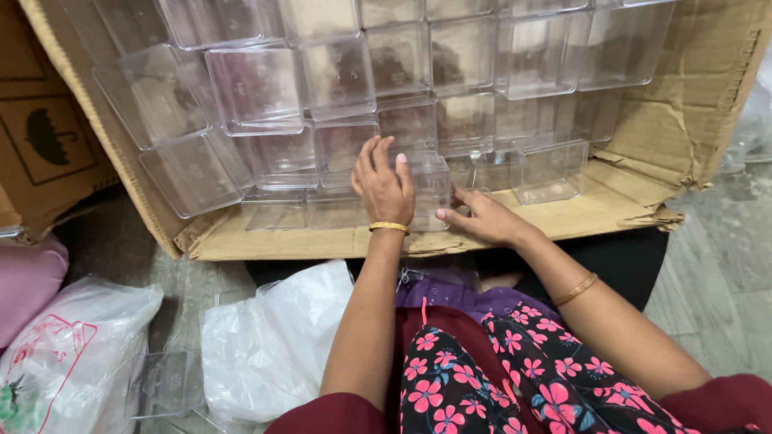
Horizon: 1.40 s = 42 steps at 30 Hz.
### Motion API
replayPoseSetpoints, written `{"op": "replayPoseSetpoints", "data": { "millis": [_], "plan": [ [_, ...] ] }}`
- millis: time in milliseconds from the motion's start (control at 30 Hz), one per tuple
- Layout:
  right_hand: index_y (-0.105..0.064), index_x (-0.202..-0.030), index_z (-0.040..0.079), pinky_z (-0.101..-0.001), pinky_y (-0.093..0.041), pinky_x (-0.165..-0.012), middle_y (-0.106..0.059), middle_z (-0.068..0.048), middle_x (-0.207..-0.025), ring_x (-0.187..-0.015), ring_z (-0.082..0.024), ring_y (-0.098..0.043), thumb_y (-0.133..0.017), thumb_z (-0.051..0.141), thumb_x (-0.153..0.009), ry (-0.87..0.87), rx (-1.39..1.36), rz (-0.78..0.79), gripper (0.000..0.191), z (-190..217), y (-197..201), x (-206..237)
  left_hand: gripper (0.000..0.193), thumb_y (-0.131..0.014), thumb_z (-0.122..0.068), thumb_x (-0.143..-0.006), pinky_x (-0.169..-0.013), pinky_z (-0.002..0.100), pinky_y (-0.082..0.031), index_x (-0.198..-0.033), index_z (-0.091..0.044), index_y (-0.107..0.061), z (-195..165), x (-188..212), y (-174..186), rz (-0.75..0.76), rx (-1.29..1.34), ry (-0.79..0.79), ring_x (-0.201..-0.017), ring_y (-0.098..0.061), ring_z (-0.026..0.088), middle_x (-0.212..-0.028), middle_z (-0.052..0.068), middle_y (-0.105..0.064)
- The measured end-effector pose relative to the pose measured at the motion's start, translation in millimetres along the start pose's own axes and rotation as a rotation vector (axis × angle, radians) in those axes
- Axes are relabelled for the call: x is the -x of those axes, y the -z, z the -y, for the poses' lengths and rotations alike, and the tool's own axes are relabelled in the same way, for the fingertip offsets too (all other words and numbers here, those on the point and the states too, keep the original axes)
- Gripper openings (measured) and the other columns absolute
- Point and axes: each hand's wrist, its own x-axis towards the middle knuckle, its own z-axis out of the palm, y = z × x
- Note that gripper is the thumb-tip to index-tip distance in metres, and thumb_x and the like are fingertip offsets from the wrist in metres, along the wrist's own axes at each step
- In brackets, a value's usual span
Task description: The person sits on the floor in front of a large cardboard box filled with clear plastic boxes. They pull plastic bags off each box by hand and place the unwrapped boxes into a grid arrangement inside the cardboard box, setting used bags aside.
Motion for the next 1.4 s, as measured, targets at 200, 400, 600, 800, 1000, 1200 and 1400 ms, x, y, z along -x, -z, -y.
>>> {"op": "replayPoseSetpoints", "data": {
  "millis": [200, 400, 600, 800, 1000, 1200, 1400],
  "plan": [
    [-0.059, -0.133, 0.002, -0.0395, -0.055, -0.089, -0.072, -0.017, -0.118, -0.100, -0.026, -0.071, -0.062, 0.048, -0.092, -0.043, -0.118, -0.065, 0.062, -16.8, -4.1, -3.7, 0.039, -0.051, -0.033, -0.105, -0.117, 0.052, -0.027, -0.140, -0.015, -0.056, -1.6, -4.0, -1.8, -0.007, 0.004, 0.001, -0.140, -0.045, 0.029, -0.146, 0.010, -0.052],
    [-0.046, -0.147, 0.002, -0.0360, -0.055, -0.094, -0.067, -0.016, -0.129, -0.112, -0.024, -0.068, -0.064, 0.043, -0.094, -0.038, -0.267, -0.125, 0.069, -26.4, 1.9, -6.4, 0.030, -0.056, -0.025, -0.102, -0.111, 0.047, -0.038, -0.128, -0.010, -0.061, -22.5, -21.2, 29.5, -0.011, 0.080, -0.064, -0.129, -0.051, 0.032, -0.132, 0.014, -0.053],
    [-0.047, -0.149, 0.010, -0.0362, -0.057, -0.090, -0.062, -0.011, -0.137, -0.120, -0.022, -0.063, -0.061, 0.039, -0.096, -0.110, -0.520, -0.089, 0.062, -23.9, 8.8, 1.1, 0.022, -0.064, -0.026, -0.091, -0.071, 0.048, -0.055, -0.093, -0.005, -0.071, -13.5, -37.2, 116.2, 0.534, -0.097, -0.035, -0.077, -0.071, 0.038, -0.083, 0.019, -0.074],
    [-0.055, -0.143, 0.011, -0.0350, -0.058, -0.085, -0.066, -0.010, -0.127, -0.113, -0.019, -0.063, -0.062, 0.037, -0.097, -0.055, -0.537, -0.126, 0.054, -27.1, 10.8, 4.0, 0.048, -0.072, -0.055, -0.088, -0.086, 0.046, -0.058, -0.102, -0.009, -0.075, -7.8, 19.7, 154.0, 1.013, -0.797, 0.306, -0.099, -0.071, 0.037, -0.104, 0.016, -0.073],
    [-0.057, -0.139, 0.008, -0.0331, -0.057, -0.083, -0.067, -0.007, -0.123, -0.108, -0.016, -0.063, -0.064, 0.035, -0.096, -0.062, -0.509, -0.127, 0.051, -35.2, 5.7, 1.2, 0.042, -0.078, -0.044, -0.084, -0.090, 0.044, -0.058, -0.109, -0.011, -0.074, 28.4, 36.4, 150.2, 1.027, -0.817, 0.428, -0.108, -0.070, 0.035, -0.115, 0.015, -0.072],
    [-0.061, -0.135, 0.005, -0.0290, -0.055, -0.079, -0.069, -0.004, -0.114, -0.096, -0.011, -0.062, -0.063, 0.033, -0.097, -0.032, -0.457, -0.144, 0.048, -40.8, 2.6, -0.3, 0.029, -0.072, -0.035, -0.090, -0.088, 0.047, -0.056, -0.105, -0.010, -0.072, 48.7, 29.8, 172.7, 1.073, -0.723, 0.279, -0.101, -0.070, 0.038, -0.107, 0.018, -0.073],
    [-0.063, -0.135, 0.005, -0.0277, -0.053, -0.079, -0.071, -0.003, -0.112, -0.090, -0.011, -0.060, -0.063, 0.032, -0.099, -0.031, -0.434, -0.147, 0.045, -40.8, 1.1, -2.2, 0.021, -0.062, -0.023, -0.093, -0.075, 0.035, -0.060, -0.089, -0.006, -0.075, 42.1, 17.3, 203.3, 0.983, -0.318, 0.598, -0.075, -0.079, 0.018, -0.077, 0.007, -0.081]
  ]
}}
